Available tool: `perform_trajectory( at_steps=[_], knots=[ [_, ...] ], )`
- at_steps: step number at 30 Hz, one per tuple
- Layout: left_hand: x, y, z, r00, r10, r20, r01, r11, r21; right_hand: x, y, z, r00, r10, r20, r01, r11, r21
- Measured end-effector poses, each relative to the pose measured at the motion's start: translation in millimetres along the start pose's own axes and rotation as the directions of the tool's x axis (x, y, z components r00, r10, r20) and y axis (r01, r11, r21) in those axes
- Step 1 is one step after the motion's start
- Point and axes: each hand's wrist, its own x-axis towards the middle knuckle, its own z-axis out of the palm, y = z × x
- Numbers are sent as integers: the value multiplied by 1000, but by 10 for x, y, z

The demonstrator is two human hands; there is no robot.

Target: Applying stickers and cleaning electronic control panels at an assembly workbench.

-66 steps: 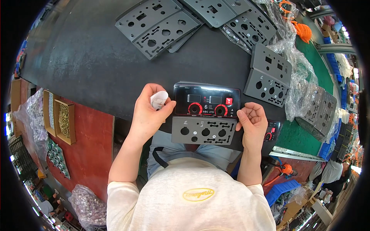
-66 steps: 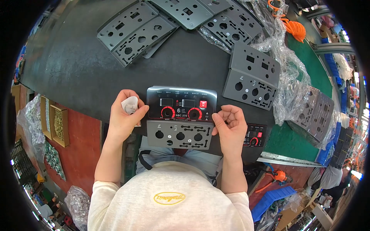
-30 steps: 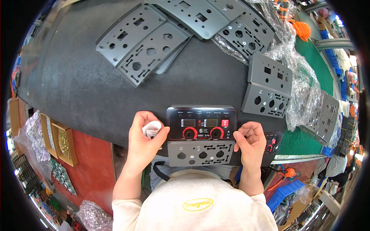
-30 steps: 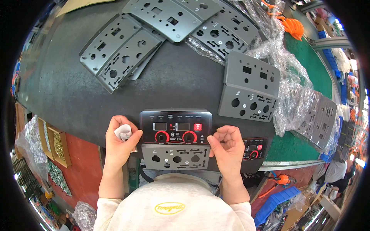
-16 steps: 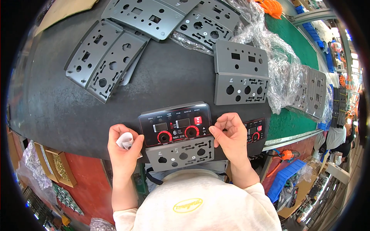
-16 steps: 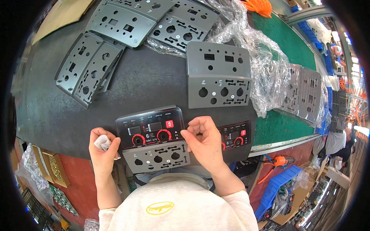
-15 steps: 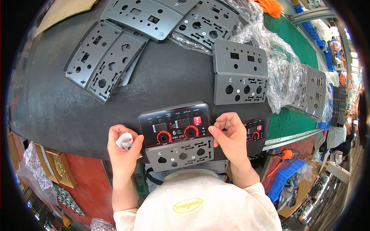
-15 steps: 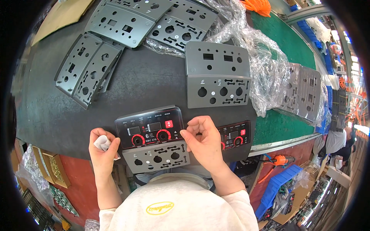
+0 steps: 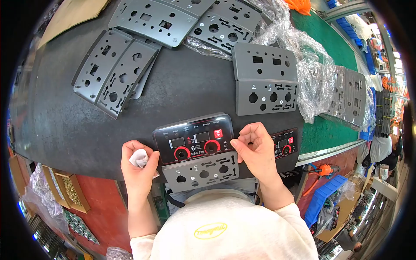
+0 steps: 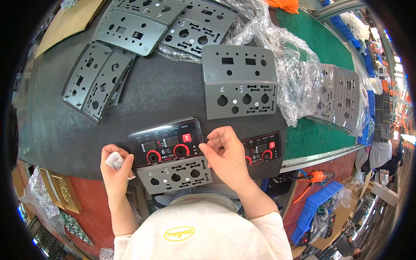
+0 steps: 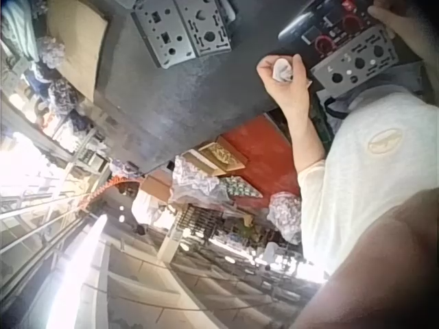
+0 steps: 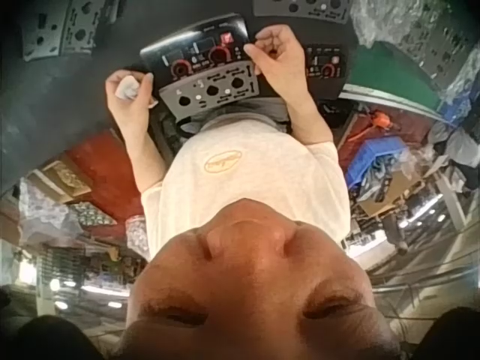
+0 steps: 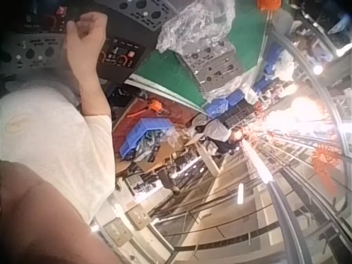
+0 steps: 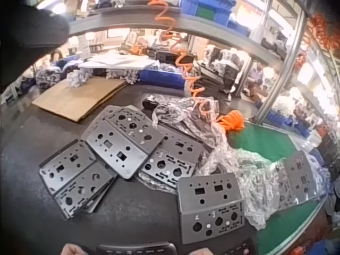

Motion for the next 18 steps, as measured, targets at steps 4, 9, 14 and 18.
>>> perform_trajectory(
  at_steps=[4,9,14,18],
  knots=[
    [-8,-21,-31,999,23,31,-25,998,50,-3,17,29,999,-30,-39,30,1000,-1],
    [2,-45,-45,992,46,121,-58,993,100,-28,-11,3,997,-49,-54,50,999,17],
    [-13,26,-99,983,17,183,-49,984,169,-22,-3,13,997,-51,-60,51,999,-2],
    [14,14,-98,977,33,213,-69,984,164,-33,12,41,995,-53,-82,52,999,-13]
  ],
)
